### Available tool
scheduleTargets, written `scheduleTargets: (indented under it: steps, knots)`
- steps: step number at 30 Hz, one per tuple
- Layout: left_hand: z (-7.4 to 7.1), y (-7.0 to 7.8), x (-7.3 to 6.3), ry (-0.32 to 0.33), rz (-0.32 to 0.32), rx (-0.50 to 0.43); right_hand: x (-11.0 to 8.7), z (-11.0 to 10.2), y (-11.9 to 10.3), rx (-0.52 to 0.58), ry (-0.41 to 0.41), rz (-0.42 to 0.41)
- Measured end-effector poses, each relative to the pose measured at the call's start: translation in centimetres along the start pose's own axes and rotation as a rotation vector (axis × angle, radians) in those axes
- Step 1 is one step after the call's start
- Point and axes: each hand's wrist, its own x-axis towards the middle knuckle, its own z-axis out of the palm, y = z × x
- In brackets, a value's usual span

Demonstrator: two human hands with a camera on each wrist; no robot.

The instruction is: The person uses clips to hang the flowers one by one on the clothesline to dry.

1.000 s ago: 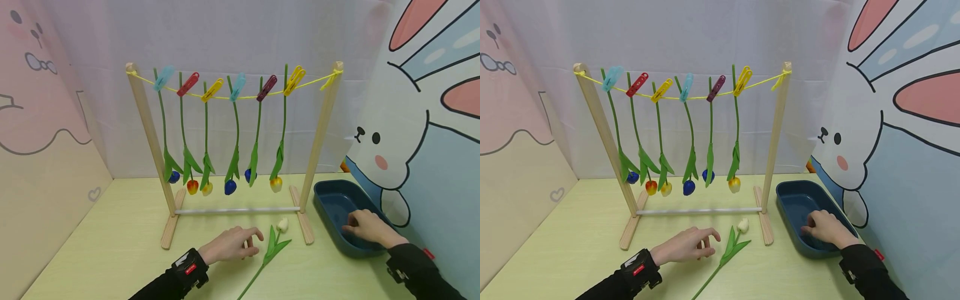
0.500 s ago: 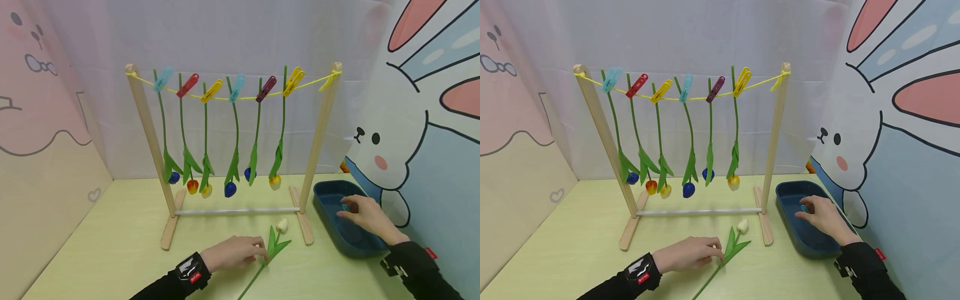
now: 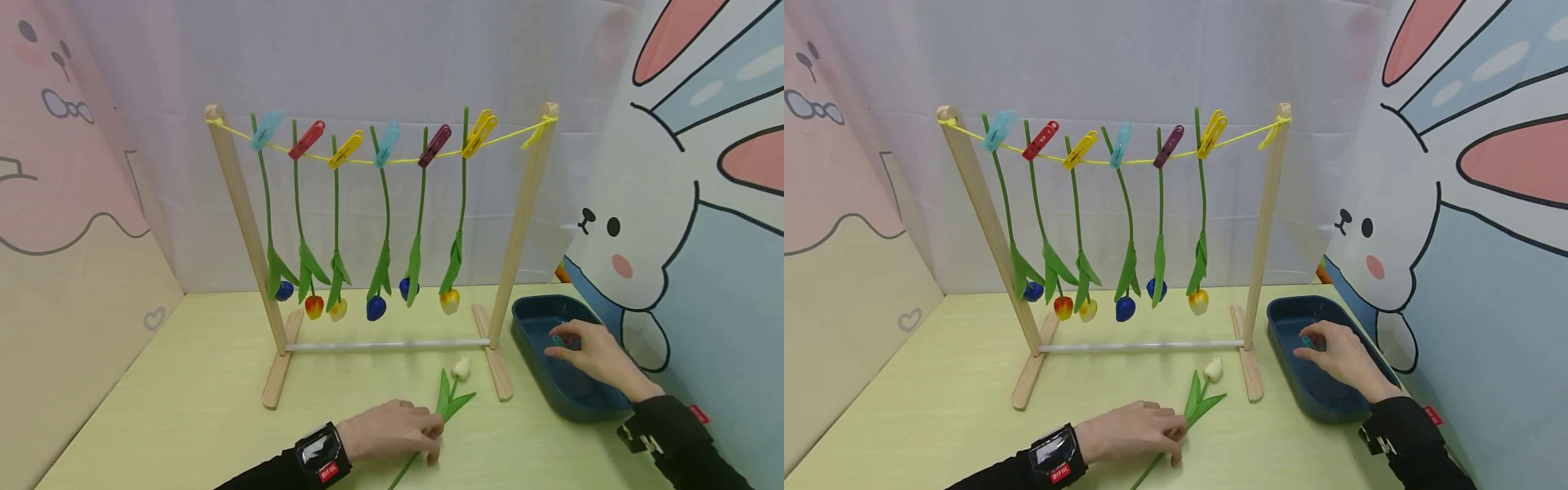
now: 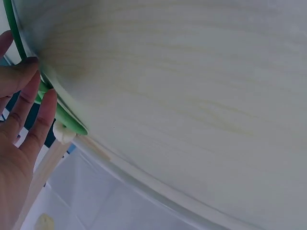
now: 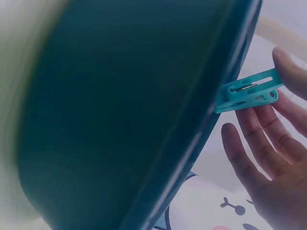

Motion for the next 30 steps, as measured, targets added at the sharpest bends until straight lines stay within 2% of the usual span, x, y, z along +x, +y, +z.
scheduleTargets:
  steps: [8, 13, 21, 26, 30]
  knots:
    - [0.27, 0.22, 0.15, 0.04, 0.048, 0.192, -0.1, 0.26, 0.21, 0.011, -0.013, 0.003]
    - [0.15, 0.05, 0.06, 0.03, 0.072, 0.261, -0.14, 0.4, 0.34, 0.017, -0.019, 0.003]
    - [0.13, -0.36, -0.2, -0.019, 0.101, 0.245, -0.32, 0.6, 0.38, 0.012, -0.026, 0.006]
    - [0.5, -0.48, -0.49, 0.023, 0.107, 0.214, -0.48, 0.64, 0.42, 0.01, -0.025, 0.003]
    - [0.56, -0.76, -0.73, 0.071, 0.079, 0.11, -0.53, 0.65, 0.47, 0.006, -0.01, 0.001]
